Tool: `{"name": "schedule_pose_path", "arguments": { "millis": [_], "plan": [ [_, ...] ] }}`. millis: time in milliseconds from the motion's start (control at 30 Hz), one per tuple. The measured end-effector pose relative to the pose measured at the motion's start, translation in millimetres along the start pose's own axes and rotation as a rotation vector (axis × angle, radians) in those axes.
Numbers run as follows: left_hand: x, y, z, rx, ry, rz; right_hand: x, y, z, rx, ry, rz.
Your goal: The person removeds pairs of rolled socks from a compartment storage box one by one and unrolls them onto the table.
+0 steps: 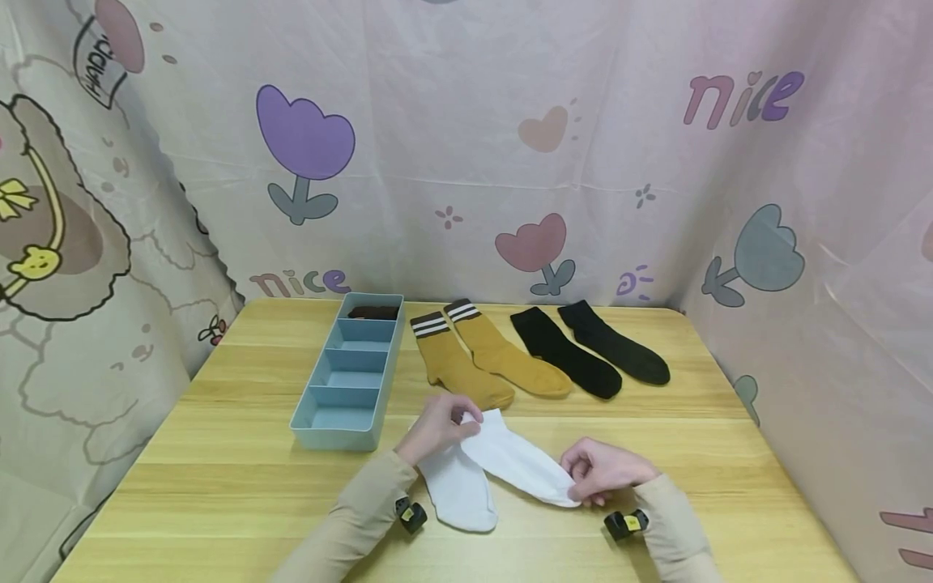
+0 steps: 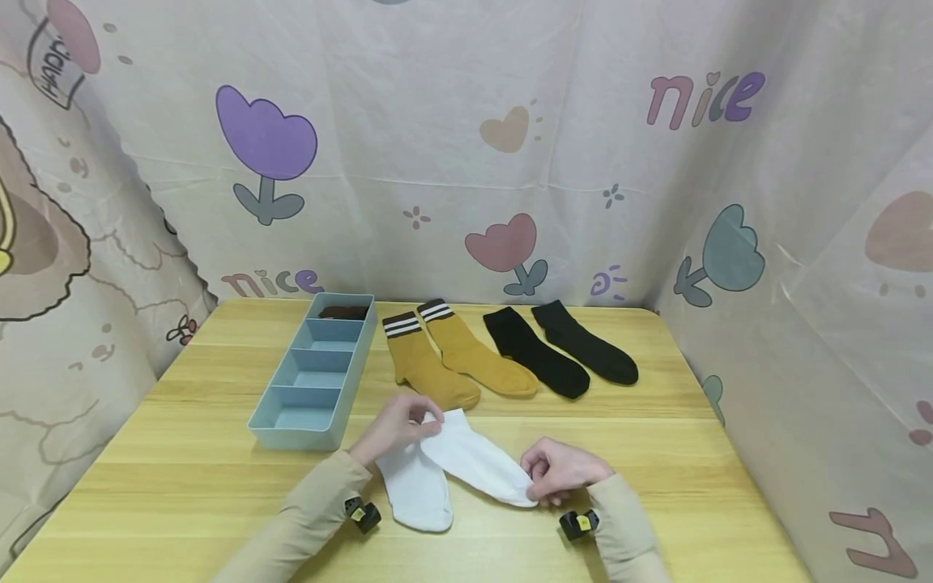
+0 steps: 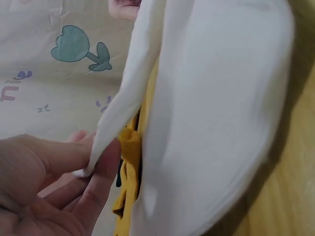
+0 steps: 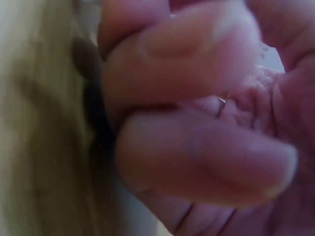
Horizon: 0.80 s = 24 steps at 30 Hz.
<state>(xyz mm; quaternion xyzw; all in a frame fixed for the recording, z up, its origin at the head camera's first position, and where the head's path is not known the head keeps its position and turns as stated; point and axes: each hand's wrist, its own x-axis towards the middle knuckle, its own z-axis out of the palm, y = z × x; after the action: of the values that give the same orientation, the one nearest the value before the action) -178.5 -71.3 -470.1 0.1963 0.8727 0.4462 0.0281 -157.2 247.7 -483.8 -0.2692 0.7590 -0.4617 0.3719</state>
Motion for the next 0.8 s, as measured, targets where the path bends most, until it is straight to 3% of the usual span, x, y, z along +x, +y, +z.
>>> {"name": "schedule_pose_path", "arguments": {
  "millis": [400,633,800],
  "plan": [
    [15.9,1.6,11.1,0.066,-0.12,-0.014,-8.2,2,-4,0.02,-0.022,0.016],
    [20.4,-0.1,14.1,0.123,-0.1,-0.019,-3.7,1,-2,0.006,0.018,0.0],
    [19.5,-1.5,13.5,0.154,-0.059,0.014,-0.2,2,0,-0.028,0.075,-0.026]
  ]
}}
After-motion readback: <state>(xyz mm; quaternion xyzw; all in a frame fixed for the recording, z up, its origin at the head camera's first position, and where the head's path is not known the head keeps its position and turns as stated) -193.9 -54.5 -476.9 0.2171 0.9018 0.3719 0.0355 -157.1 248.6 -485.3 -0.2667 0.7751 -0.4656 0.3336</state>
